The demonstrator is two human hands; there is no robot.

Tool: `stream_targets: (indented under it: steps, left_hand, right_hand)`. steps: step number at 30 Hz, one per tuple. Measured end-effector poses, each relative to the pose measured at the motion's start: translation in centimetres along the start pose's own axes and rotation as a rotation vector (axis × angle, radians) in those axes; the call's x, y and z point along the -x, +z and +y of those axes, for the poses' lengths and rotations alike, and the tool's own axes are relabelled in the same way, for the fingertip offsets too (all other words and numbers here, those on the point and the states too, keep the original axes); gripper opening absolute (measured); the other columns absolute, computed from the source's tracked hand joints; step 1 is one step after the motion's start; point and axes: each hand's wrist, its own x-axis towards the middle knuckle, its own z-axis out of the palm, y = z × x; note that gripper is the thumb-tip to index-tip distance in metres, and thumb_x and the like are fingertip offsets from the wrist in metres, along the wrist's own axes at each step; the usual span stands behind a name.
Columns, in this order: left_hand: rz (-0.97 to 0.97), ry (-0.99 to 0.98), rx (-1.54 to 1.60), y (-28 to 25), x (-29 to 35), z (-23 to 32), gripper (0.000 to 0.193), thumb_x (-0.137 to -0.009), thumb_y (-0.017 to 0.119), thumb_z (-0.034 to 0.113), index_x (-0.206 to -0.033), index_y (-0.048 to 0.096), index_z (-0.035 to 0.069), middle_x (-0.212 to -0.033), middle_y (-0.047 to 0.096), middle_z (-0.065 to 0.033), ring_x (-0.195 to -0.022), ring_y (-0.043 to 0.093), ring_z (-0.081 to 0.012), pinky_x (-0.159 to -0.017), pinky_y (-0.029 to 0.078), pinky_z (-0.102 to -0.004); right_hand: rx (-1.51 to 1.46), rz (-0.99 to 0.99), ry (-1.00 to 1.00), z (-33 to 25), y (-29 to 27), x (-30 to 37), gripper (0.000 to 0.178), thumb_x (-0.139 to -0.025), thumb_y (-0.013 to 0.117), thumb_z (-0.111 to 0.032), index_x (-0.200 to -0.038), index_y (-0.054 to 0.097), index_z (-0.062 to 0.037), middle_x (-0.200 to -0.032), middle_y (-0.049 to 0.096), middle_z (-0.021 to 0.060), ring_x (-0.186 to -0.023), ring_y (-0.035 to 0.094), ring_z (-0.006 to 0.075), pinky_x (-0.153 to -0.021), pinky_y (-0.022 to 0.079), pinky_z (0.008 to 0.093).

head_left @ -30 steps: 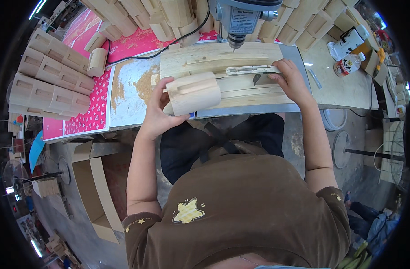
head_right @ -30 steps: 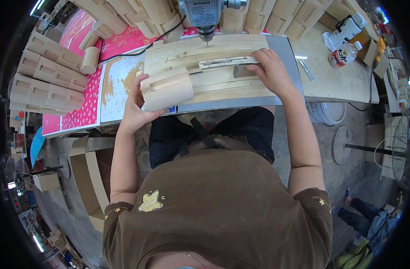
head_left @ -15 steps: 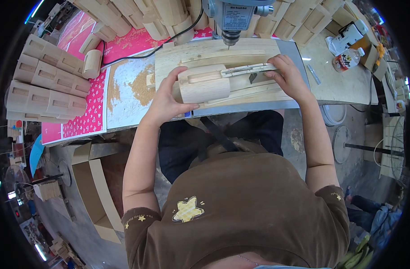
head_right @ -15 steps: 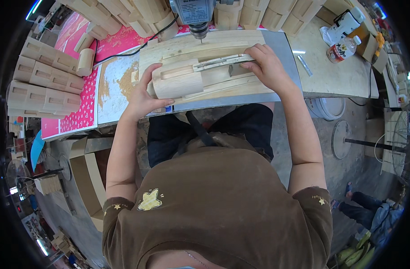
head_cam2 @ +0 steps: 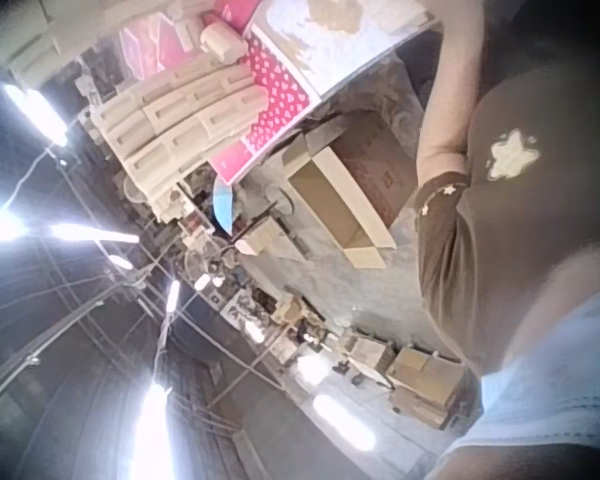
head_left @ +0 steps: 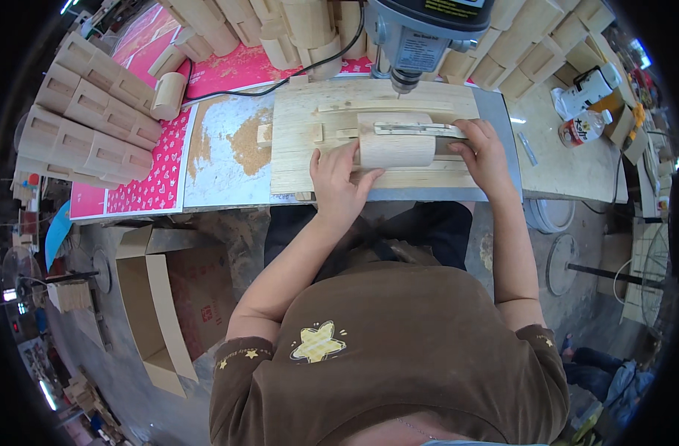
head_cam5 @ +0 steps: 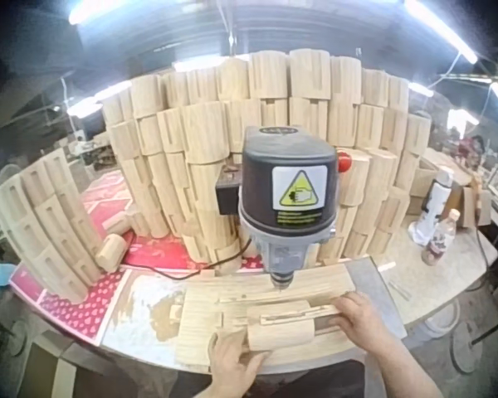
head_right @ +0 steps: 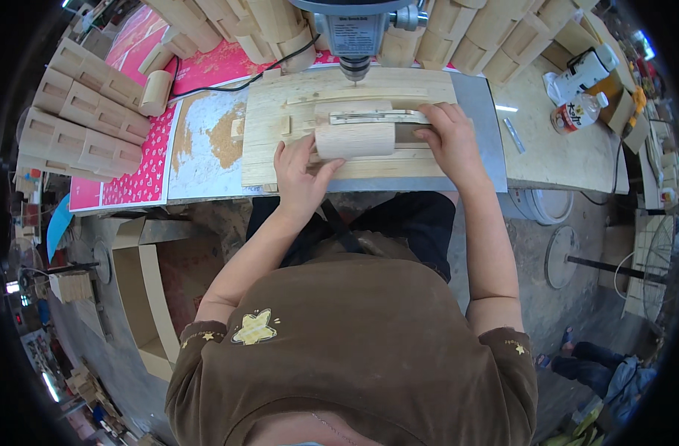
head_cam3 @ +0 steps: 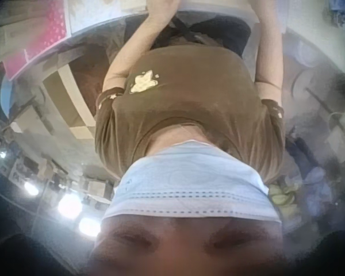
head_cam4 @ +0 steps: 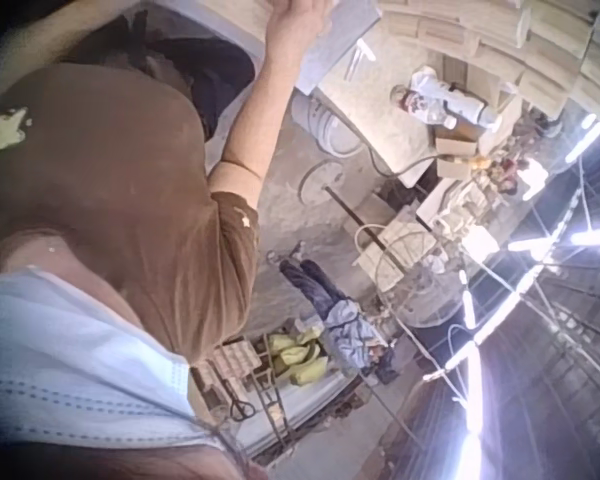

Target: Drilling holes into cylindrical wooden blocks using a mini bench drill press.

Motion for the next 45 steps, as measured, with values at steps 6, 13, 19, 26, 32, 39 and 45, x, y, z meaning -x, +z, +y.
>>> stream_targets:
  steps: [6, 13, 19, 26, 32, 39, 45]
  left_hand:
    - [0.077, 0.004, -0.136, 1.0, -2.2, -0.4, 0.071, -0.058, 0.08, 0.03, -0.12, 0.053, 0.007, -0.104, 0.053, -0.0066, -0.101, 0.049, -0.0244, -0.096, 0.026, -0.0518]
    - [0.029, -0.033, -0.221, 0.5, -3.1, -3.2, 0.069, -0.06, 0.08, 0.032, -0.118, 0.055, 0.005, -0.095, 0.057, -0.0064, -0.098, 0.05, -0.0254, -0.093, 0.027, -0.0435]
    - [0.086, -0.026, -0.241, 0.7, -2.9, -3.4, 0.067, -0.057, 0.079, 0.032, -0.116, 0.058, 0.008, -0.085, 0.055, -0.0025, -0.09, 0.048, -0.0229, -0.086, 0.028, -0.0402]
    - [0.042, -0.021, -0.246, 0.8, -3.4, -2.9, 0.067, -0.058, 0.078, 0.033, -0.117, 0.058, 0.007, -0.084, 0.054, -0.0027, -0.085, 0.047, -0.0231, -0.079, 0.029, -0.0383]
    - [0.016, -0.055, -0.256, 0.8, -3.2, -3.0, 0.067, -0.059, 0.078, 0.033, -0.117, 0.057, 0.007, -0.083, 0.053, -0.003, -0.083, 0.048, -0.0229, -0.078, 0.029, -0.0378]
    - [0.019, -0.048, -0.263, 0.2, -3.1, -3.1, 0.068, -0.061, 0.077, 0.033, -0.119, 0.056, 0.006, -0.083, 0.053, -0.0036, -0.082, 0.048, -0.0225, -0.078, 0.029, -0.0377]
    - [0.014, -0.024, -0.26, 0.8, -3.3, -3.0, 0.069, -0.061, 0.077, 0.033, -0.12, 0.055, 0.005, -0.082, 0.053, -0.0035, -0.081, 0.048, -0.0225, -0.077, 0.03, -0.0375]
  right_hand:
    - [0.014, 0.04, 0.055, 1.4, 1.6, -3.1, 0.036, -0.068, 0.071, -0.006, -0.103, 0.06, -0.005, -0.095, 0.06, 0.0115, -0.088, 0.055, 0.0324, -0.077, 0.045, 0.0385]
    - [-0.054, 0.08, 0.057, 0.1, 3.5, -3.7, 0.042, -0.069, 0.073, -0.006, -0.108, 0.058, -0.0054, -0.099, 0.061, 0.0104, -0.096, 0.054, 0.0287, -0.084, 0.044, 0.0371]
    - [-0.803, 0.436, 0.095, 0.2, 0.6, -5.6, 0.044, -0.079, 0.068, -0.007, -0.119, 0.049, -0.0044, -0.112, 0.055, 0.0072, -0.106, 0.051, 0.0191, -0.094, 0.04, 0.0314]
    - [-0.38, 0.603, -0.246, -5.8, -9.4, -18.2, 0.036, -0.096, 0.045, -0.029, -0.091, 0.06, 0.0031, -0.073, 0.059, 0.0123, -0.075, 0.058, 0.0167, -0.071, 0.044, 0.0302]
    - [0.3, 0.419, 0.025, -7.4, -10.9, -13.4, 0.028, -0.094, 0.047, -0.024, -0.094, 0.06, 0.0012, -0.075, 0.06, 0.013, -0.072, 0.056, 0.0182, -0.065, 0.044, 0.03]
    - [-0.078, 0.5, 0.024, -8.0, -4.0, -4.4, 0.012, -0.086, 0.057, -0.013, -0.088, 0.065, -0.0042, -0.062, 0.055, 0.0102, -0.053, 0.052, 0.0271, -0.053, 0.039, 0.0338]
    - [-0.135, 0.55, -0.047, -3.8, 1.4, -3.2, 0.014, -0.084, 0.057, -0.007, -0.094, 0.065, -0.0031, -0.065, 0.053, 0.0067, -0.062, 0.054, 0.0227, -0.063, 0.038, 0.0318]
